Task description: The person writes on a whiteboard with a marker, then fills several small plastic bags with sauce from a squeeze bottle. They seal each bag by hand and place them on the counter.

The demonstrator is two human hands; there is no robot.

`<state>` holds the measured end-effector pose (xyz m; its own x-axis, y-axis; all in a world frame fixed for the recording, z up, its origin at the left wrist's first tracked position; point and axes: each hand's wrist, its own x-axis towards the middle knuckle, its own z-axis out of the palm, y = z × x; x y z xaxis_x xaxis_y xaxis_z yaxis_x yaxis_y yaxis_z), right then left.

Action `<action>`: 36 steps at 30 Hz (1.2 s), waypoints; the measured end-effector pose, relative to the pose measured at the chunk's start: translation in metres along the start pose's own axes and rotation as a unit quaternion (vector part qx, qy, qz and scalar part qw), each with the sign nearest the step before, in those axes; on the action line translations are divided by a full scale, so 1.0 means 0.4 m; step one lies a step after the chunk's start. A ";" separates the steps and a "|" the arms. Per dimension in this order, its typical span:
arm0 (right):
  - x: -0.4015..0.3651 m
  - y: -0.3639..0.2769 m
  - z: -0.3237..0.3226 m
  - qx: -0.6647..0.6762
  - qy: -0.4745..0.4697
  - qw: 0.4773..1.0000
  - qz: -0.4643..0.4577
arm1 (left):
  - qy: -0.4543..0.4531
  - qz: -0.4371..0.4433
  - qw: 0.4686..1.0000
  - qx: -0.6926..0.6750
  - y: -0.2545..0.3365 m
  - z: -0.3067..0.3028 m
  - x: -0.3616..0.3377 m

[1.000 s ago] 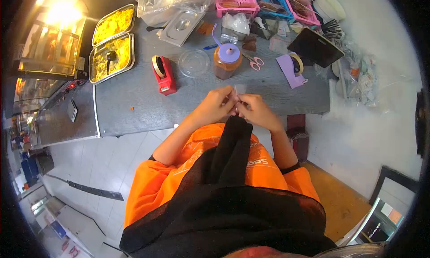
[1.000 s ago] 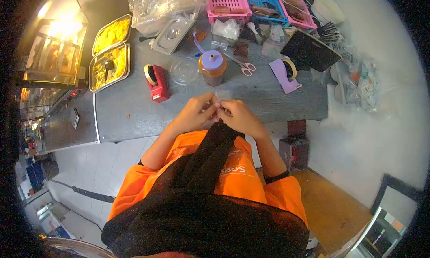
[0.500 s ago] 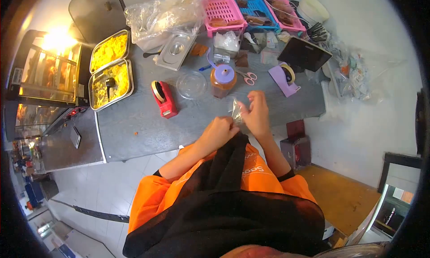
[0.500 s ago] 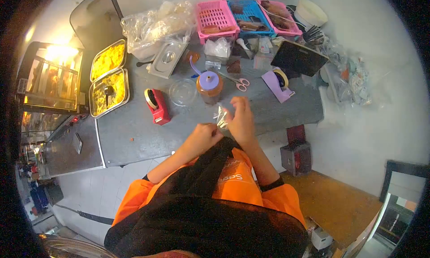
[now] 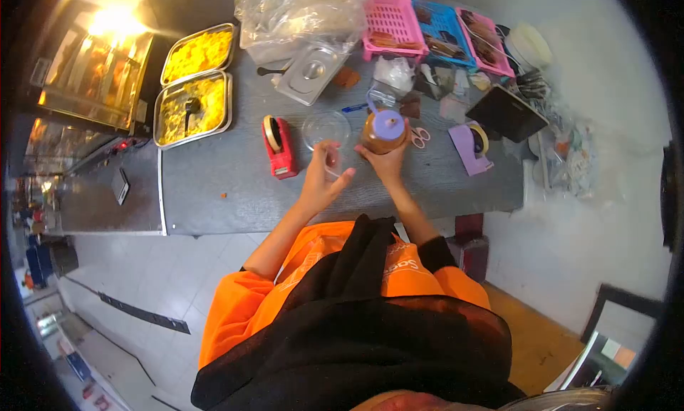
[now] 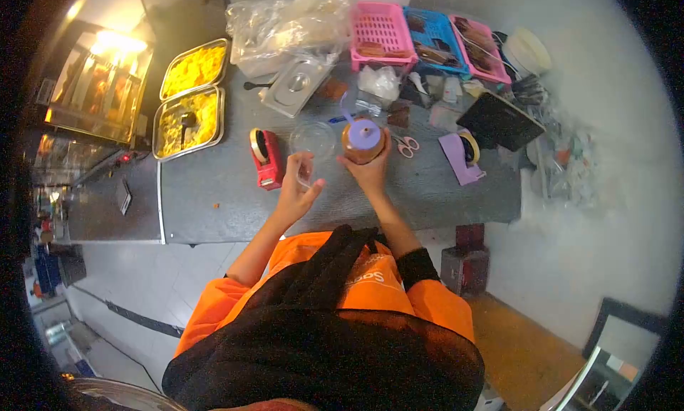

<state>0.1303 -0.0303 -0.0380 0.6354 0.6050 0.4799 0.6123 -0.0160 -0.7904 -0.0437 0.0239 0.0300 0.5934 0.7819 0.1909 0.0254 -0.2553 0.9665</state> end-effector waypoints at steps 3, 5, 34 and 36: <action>0.040 -0.018 0.007 0.055 -0.009 0.996 0.064 | -0.018 0.015 0.999 0.023 0.036 -0.009 0.017; 0.072 0.002 -0.020 0.044 -0.077 0.996 -0.002 | -0.053 0.033 0.998 0.021 0.073 -0.026 0.029; 0.317 -0.339 -0.431 -0.401 -0.126 0.745 -0.518 | -0.313 0.057 0.946 -0.067 0.197 -0.011 0.101; 0.318 -0.328 -0.427 -0.393 -0.124 0.752 -0.515 | -0.319 0.044 0.945 -0.056 0.198 -0.010 0.103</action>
<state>0.2111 -0.0874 0.1918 -0.4128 0.7471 0.5209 0.8706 0.1557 0.4666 -0.0204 0.0382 0.1153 0.9548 0.2486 0.1628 -0.1101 -0.2129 0.9709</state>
